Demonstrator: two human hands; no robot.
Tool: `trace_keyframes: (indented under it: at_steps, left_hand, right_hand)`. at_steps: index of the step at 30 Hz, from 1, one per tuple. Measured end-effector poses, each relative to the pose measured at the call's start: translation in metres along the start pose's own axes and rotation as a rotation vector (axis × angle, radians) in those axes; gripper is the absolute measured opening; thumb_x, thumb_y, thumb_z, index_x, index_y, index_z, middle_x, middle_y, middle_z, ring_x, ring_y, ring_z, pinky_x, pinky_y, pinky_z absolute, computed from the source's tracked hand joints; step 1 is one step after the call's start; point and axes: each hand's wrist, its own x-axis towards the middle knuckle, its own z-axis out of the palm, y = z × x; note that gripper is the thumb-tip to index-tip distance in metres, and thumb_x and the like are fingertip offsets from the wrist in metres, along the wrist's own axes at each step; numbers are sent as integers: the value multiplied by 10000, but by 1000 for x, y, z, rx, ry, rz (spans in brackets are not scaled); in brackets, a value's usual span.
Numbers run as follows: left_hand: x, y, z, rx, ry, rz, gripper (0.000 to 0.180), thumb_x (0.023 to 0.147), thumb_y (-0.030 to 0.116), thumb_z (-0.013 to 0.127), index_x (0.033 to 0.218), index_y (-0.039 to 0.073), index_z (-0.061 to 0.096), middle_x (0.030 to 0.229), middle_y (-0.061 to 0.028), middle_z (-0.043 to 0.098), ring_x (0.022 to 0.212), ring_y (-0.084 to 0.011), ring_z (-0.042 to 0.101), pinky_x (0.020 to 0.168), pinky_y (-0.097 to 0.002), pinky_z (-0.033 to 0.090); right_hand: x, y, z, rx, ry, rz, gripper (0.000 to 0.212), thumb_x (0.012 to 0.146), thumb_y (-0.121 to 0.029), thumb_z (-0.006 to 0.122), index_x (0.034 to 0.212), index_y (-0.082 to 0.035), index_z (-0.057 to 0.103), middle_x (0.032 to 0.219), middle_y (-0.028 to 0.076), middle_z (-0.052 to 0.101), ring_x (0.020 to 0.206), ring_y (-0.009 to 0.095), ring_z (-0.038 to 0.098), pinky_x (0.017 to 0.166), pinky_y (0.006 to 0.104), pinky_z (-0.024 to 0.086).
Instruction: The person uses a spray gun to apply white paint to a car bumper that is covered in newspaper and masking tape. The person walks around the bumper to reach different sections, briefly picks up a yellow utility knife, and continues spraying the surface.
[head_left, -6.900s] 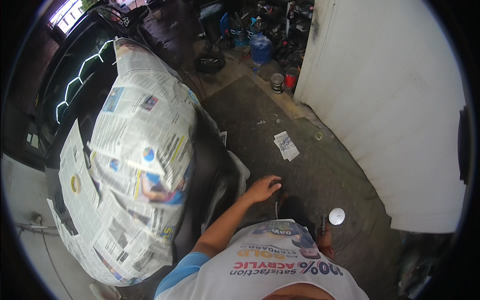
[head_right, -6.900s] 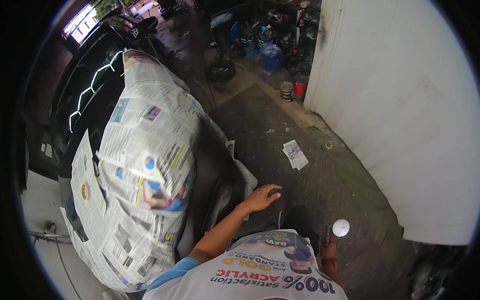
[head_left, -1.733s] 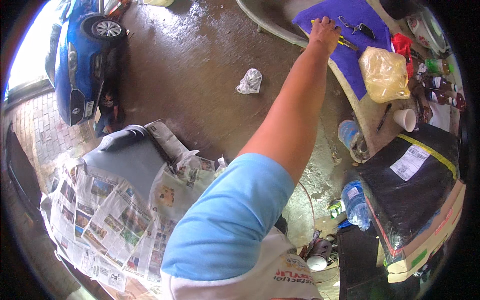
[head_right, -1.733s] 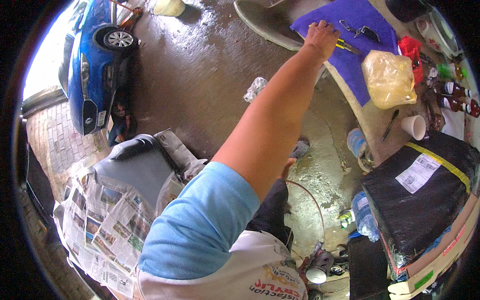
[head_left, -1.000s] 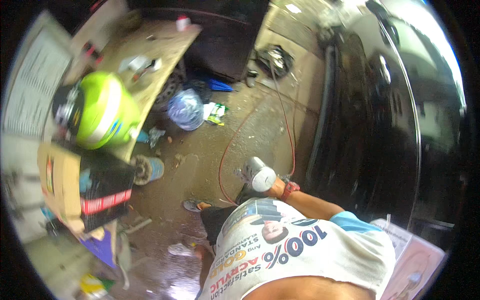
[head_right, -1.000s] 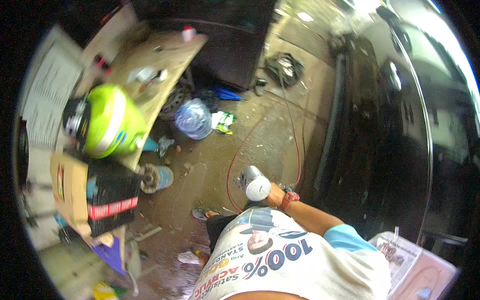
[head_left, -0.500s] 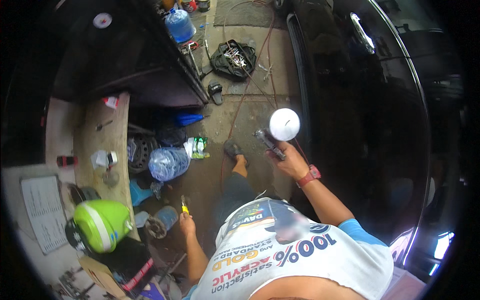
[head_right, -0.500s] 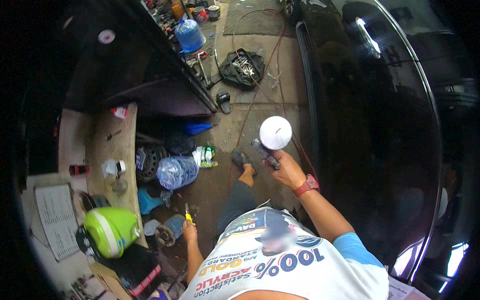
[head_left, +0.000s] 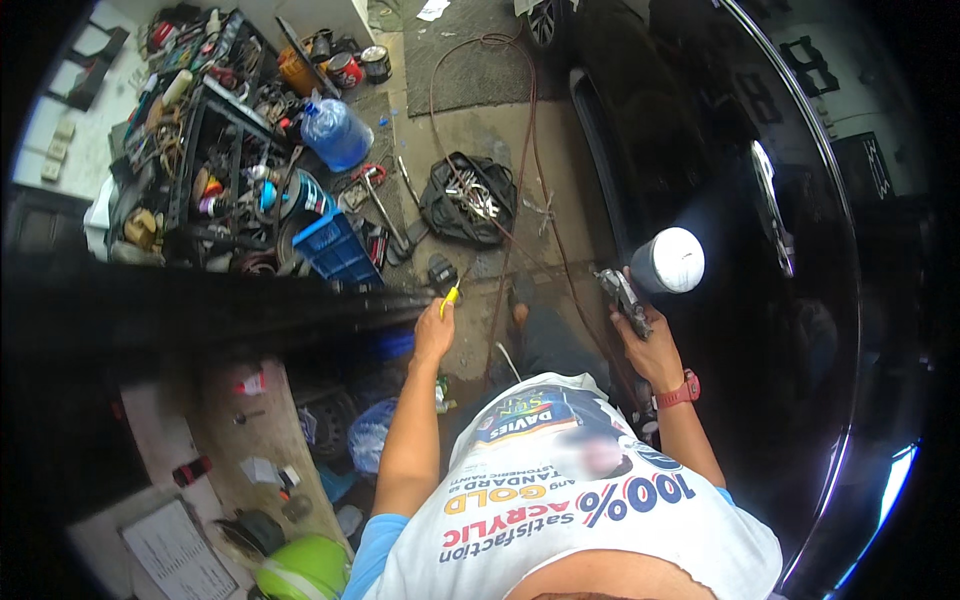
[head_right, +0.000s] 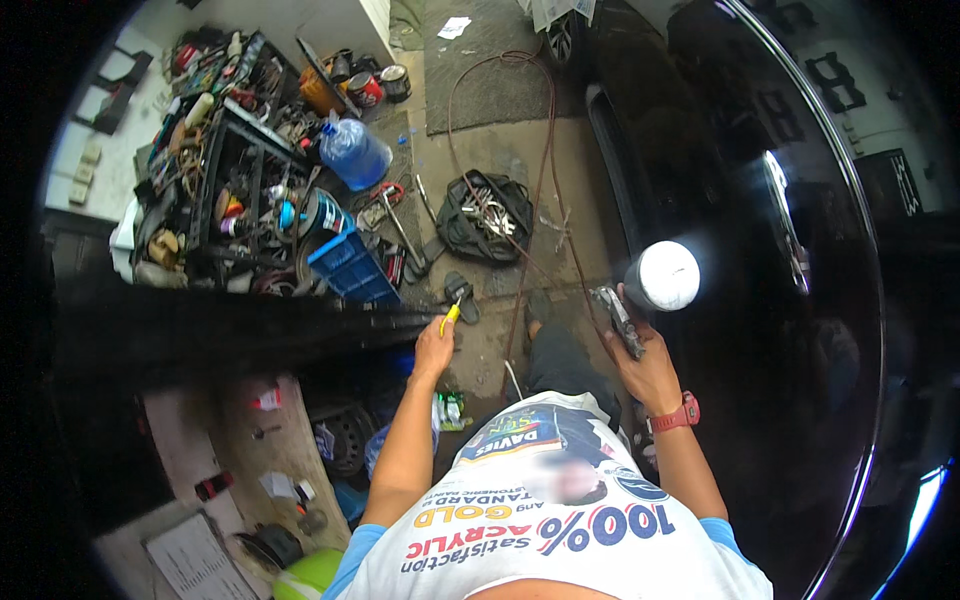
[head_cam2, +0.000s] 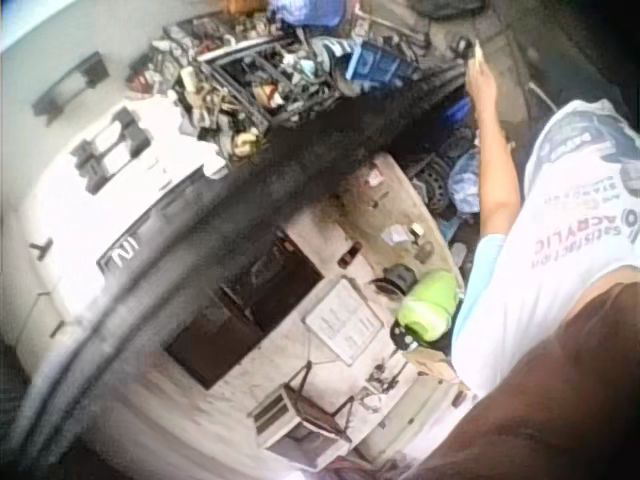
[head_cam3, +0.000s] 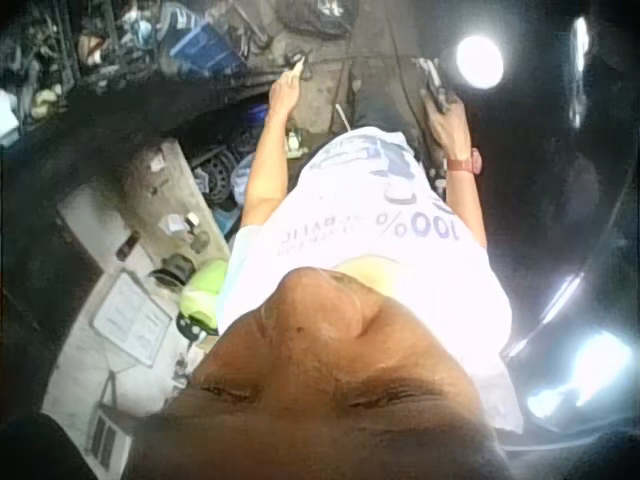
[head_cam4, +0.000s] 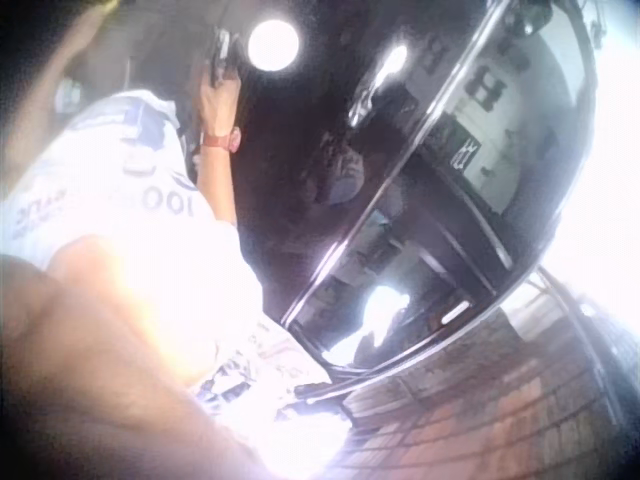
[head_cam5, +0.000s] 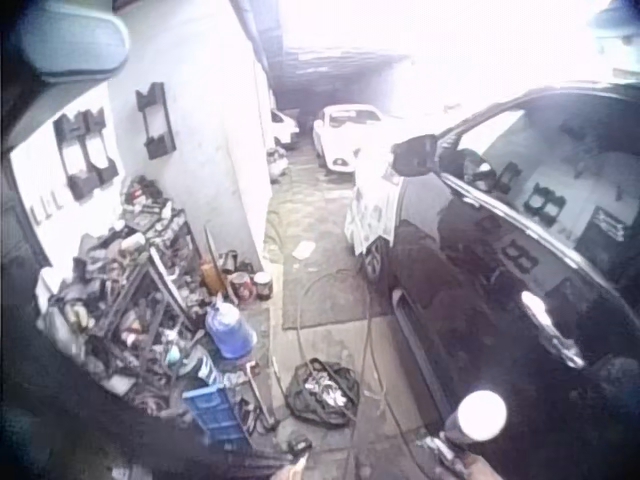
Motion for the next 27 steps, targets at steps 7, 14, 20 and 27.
trace_keyframes:
  at_steps: [7, 14, 20, 27]
  left_hand:
    - [153, -138, -38, 17, -139, -367, 445, 1060, 390, 446, 1137, -2, 643, 984, -240, 719, 913, -432, 691, 780, -531, 537]
    - [208, -110, -55, -306, 13, -853, 526, 1091, 438, 412, 1218, 27, 713, 1063, -172, 733, 939, -296, 695, 852, -434, 539]
    - [355, -93, -86, -473, -76, -983, 537, 1083, 442, 422, 1213, 11, 715, 1119, -222, 734, 1014, -348, 703, 913, -462, 530]
    - [571, -114, -137, -431, -163, -1167, 514, 1072, 425, 446, 1184, -4, 705, 1073, -239, 731, 994, -362, 706, 896, -473, 535]
  right_hand:
    - [190, -73, 14, 36, 6, -107, 575, 996, -162, 638, 1528, -13, 479, 1296, 209, 702, 1132, 289, 698, 999, 340, 492]
    - [353, -130, -13, 77, 22, 78, 643, 1002, -149, 620, 1592, -36, 391, 1406, 247, 637, 1324, 291, 617, 1090, 337, 441]
    - [490, -210, 3, 146, 32, 121, 649, 1009, -146, 617, 1601, -34, 374, 1439, 230, 621, 1350, 272, 594, 1116, 325, 420]
    - [679, -286, 58, 188, 127, 206, 639, 1019, -125, 604, 1601, -13, 366, 1414, 168, 638, 1192, 182, 618, 1040, 304, 473]
